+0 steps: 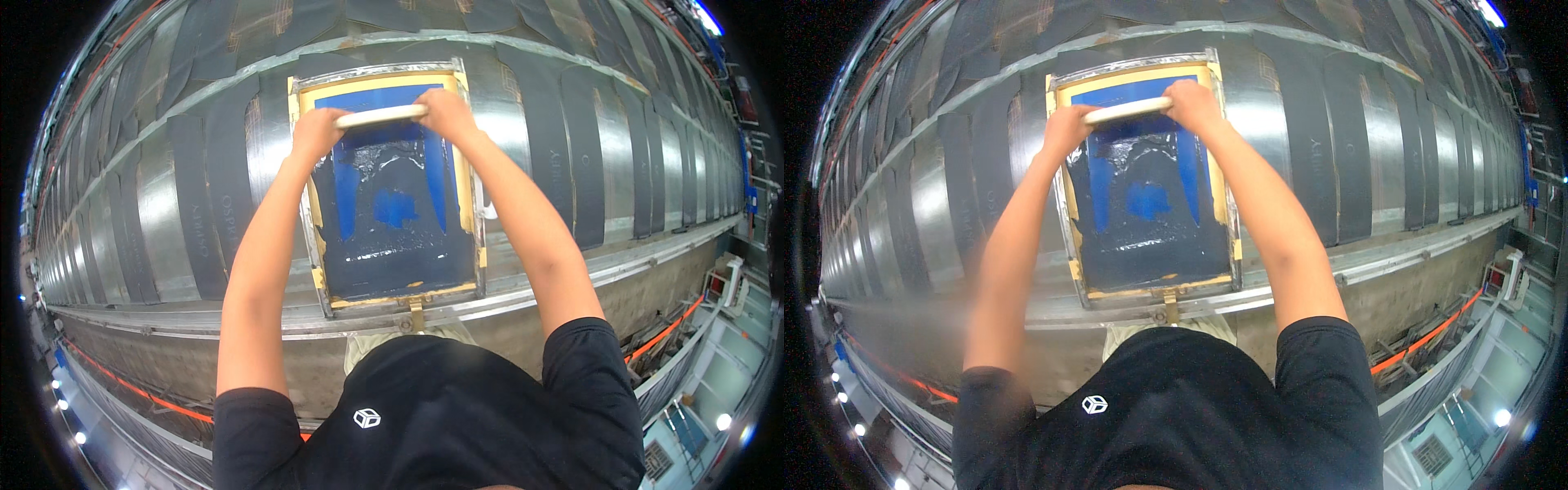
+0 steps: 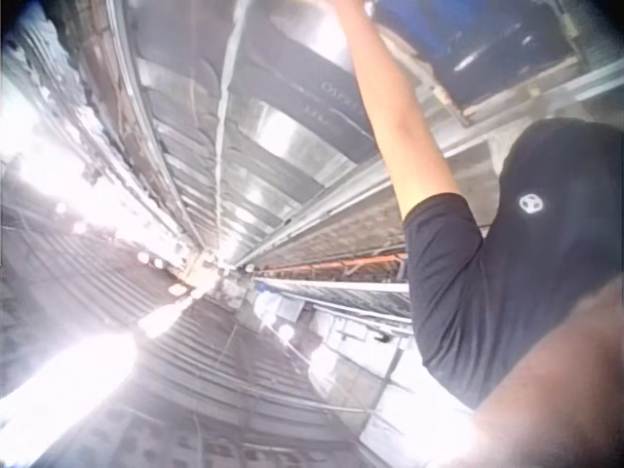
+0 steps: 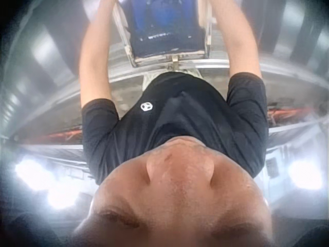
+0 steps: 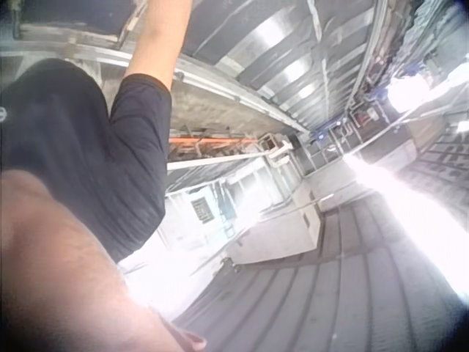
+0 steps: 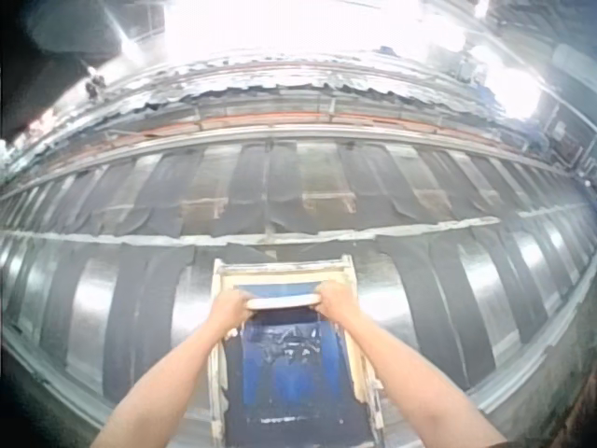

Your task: The person repeatedly pulls a squeegee across a screen-printing frame to spread blue ink over a mesh screen. The action is performed multiple times in a consistent back-and-forth motion on the same frame.

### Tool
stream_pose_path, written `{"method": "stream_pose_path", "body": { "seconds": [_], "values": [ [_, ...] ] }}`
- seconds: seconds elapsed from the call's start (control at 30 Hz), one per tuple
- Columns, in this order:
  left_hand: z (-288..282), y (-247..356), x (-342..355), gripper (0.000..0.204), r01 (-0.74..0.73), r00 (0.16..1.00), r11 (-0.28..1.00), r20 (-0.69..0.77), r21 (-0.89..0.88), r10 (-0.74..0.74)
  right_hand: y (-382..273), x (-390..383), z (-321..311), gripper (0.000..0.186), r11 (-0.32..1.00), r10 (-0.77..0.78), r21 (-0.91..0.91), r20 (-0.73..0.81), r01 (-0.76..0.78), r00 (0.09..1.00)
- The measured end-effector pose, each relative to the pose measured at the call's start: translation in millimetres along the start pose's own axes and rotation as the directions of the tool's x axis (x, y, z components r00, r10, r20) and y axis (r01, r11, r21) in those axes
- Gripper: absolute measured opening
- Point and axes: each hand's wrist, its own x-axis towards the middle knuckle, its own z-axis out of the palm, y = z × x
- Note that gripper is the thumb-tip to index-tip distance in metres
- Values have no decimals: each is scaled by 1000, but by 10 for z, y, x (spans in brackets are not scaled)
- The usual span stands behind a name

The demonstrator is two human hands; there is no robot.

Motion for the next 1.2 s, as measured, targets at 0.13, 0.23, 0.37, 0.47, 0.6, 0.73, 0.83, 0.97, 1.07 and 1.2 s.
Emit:
{"method": "stream_pose_path", "body": {
  "seconds": [0.13,0.23,0.37,0.47,0.6,0.73,0.83,0.97,1.07,1.2],
  "values": [
    [3,-56,389,31,27,997,996,73,84,-33,164,305,-58,31,989,125,-96,79,-117,989],
    [34,43,414,33,65,994,991,82,113,-75,233,229,3,34,982,187,-31,76,-186,979],
    [88,189,111,36,82,993,993,82,79,-88,99,-52,36,30,994,104,-13,17,-104,994],
    [252,254,-556,37,91,992,994,85,61,-96,-223,-669,31,26,989,145,-17,124,-144,982],
    [517,604,-1680,34,35,999,999,17,3,-35,-529,-1960,260,37,994,99,47,-12,-99,995],
    [769,866,-2719,43,-48,995,999,-84,-7,47,-786,-2932,479,38,989,84,123,3,-84,996],
    [769,942,-3059,48,-43,997,999,-64,-24,42,-870,-3030,269,46,970,-19,243,38,10,999],
    [691,896,-3039,42,-37,998,997,-49,-74,33,-83,-2389,176,48,900,284,414,-322,-135,903],
    [612,1005,-2944,43,-71,997,989,11,-134,73,534,-1854,409,30,836,523,432,-439,-339,730],
    [668,861,-3187,54,-65,998,986,-5,-156,65,550,-1598,408,24,845,492,463,-481,-266,726]
  ]
}}
